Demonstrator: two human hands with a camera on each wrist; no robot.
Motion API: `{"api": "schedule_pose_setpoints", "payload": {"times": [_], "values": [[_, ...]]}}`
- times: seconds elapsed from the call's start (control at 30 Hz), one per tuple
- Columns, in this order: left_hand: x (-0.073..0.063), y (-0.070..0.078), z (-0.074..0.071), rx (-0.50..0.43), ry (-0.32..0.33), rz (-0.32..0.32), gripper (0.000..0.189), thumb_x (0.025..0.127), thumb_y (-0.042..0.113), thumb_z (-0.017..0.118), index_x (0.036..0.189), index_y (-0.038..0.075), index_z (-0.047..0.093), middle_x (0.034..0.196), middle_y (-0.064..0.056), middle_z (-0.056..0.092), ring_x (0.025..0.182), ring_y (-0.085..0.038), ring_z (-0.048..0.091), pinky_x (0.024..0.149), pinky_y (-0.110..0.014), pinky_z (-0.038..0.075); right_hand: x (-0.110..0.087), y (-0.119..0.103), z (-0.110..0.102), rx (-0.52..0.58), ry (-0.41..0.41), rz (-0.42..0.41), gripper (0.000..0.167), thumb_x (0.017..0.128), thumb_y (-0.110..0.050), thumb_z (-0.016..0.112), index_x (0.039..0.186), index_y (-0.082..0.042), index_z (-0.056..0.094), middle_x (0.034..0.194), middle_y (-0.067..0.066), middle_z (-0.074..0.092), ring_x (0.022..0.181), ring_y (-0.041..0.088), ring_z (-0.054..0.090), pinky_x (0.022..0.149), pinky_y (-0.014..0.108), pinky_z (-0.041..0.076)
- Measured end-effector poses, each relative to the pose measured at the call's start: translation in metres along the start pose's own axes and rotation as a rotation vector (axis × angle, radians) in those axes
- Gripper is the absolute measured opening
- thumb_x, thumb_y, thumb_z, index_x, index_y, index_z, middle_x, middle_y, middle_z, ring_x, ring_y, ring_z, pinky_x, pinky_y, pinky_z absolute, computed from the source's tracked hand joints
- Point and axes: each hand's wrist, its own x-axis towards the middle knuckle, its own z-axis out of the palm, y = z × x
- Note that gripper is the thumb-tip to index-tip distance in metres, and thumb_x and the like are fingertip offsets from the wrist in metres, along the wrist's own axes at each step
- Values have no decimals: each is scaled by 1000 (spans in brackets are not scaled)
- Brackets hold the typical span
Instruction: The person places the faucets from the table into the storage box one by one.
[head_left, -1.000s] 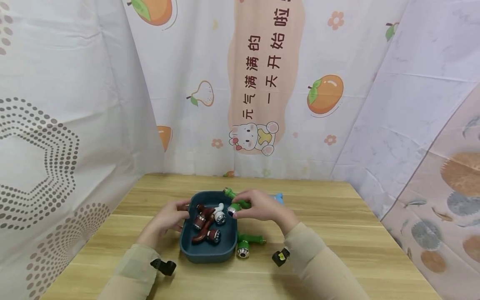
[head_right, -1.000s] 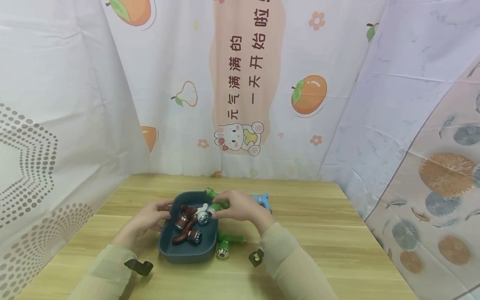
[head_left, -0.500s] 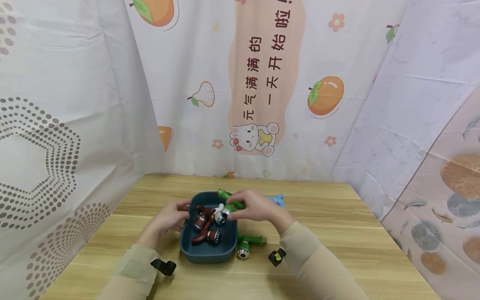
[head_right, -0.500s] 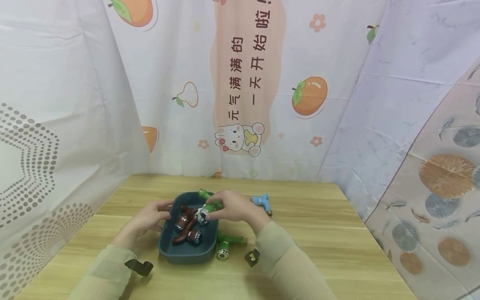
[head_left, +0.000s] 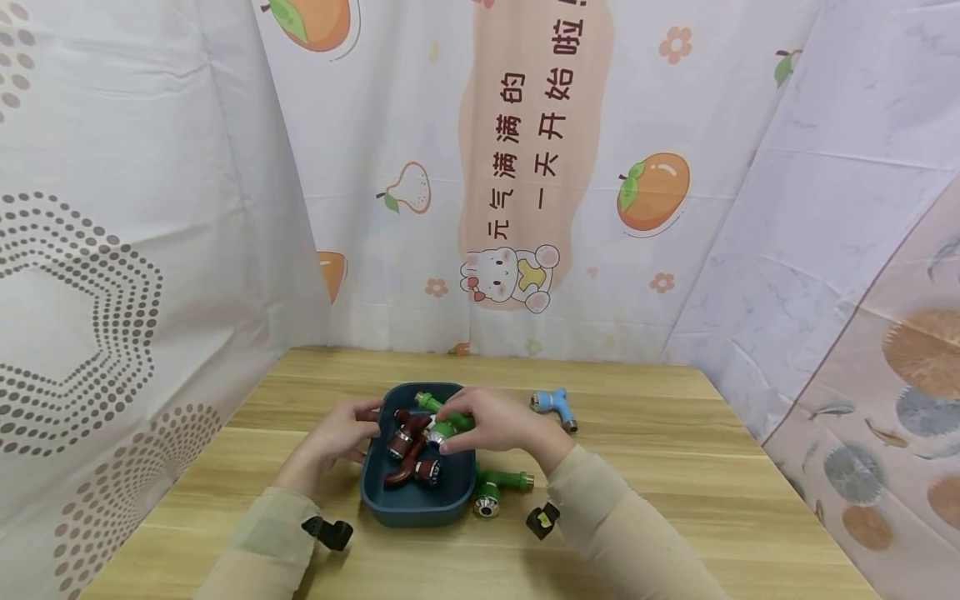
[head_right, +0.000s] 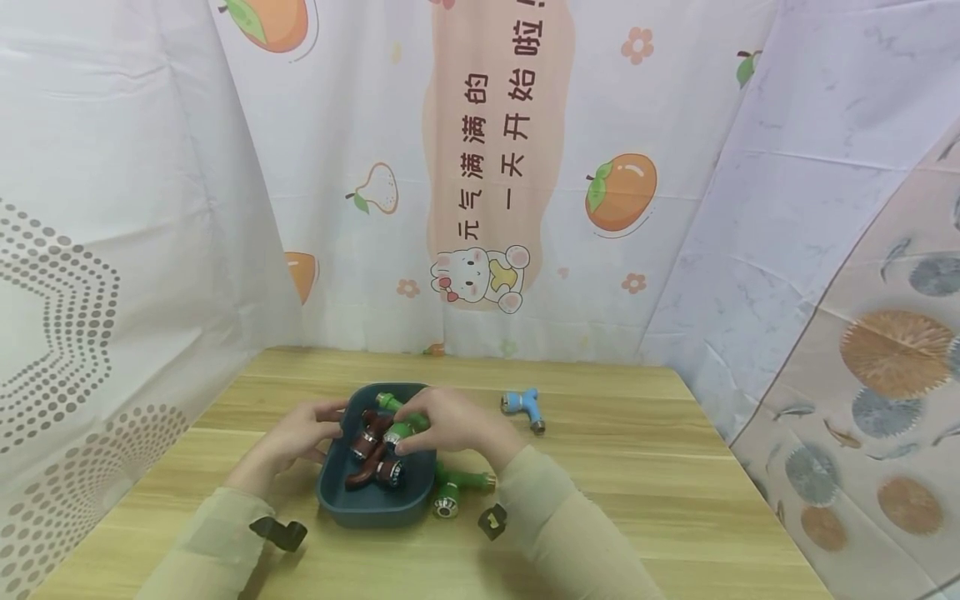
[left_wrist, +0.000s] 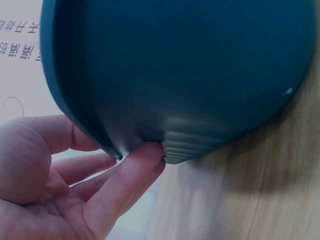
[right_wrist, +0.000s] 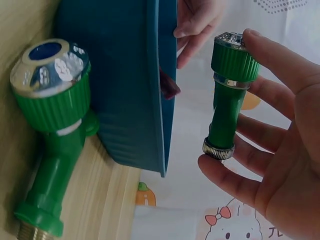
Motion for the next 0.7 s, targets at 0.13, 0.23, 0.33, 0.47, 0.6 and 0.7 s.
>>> {"api": "schedule_pose_setpoints", "payload": {"times": [0.13,0.23,0.33,0.47,0.6,0.7], "values": [[0,0,0,6,3,2,58,95,-2,56,152,0,44,138,-31,55,106,-35,66,62,-47,61,4,-4,4,-8,-26,-18,43,89,-51,75,123,-24,75,124,-10,66,118,8,58,101,31,48],[0,0,0,7,3,10,58,95,-2,55,152,-1,44,137,-32,56,106,-36,66,61,-46,61,7,-5,8,-13,-54,-8,44,90,-53,74,124,-25,74,127,-9,65,119,9,58,101,32,48],[1,1,0,-1,7,12,58,94,-2,56,151,-1,45,137,-31,56,108,-38,66,60,-45,60,9,-7,13,-24,-78,7,44,90,-53,73,125,-26,74,130,-8,64,123,12,56,102,33,47],[1,0,1,4,4,16,58,94,-2,56,151,-2,45,136,-31,56,108,-39,65,59,-45,60,12,-10,19,-34,-95,11,43,90,-52,74,125,-26,74,129,-10,65,126,12,55,104,34,46],[1,0,0,2,-1,19,57,95,-3,56,151,-1,46,136,-30,57,107,-36,66,60,-45,60,13,-12,24,-37,-103,-7,41,90,-51,74,122,-26,74,122,-12,66,114,7,57,98,29,49],[1,0,0,-5,0,13,56,95,-2,56,150,0,48,135,-29,59,107,-34,66,60,-45,60,14,-15,27,-28,-107,-27,39,90,-49,75,121,-25,75,116,-15,67,105,3,56,93,26,50]]}}
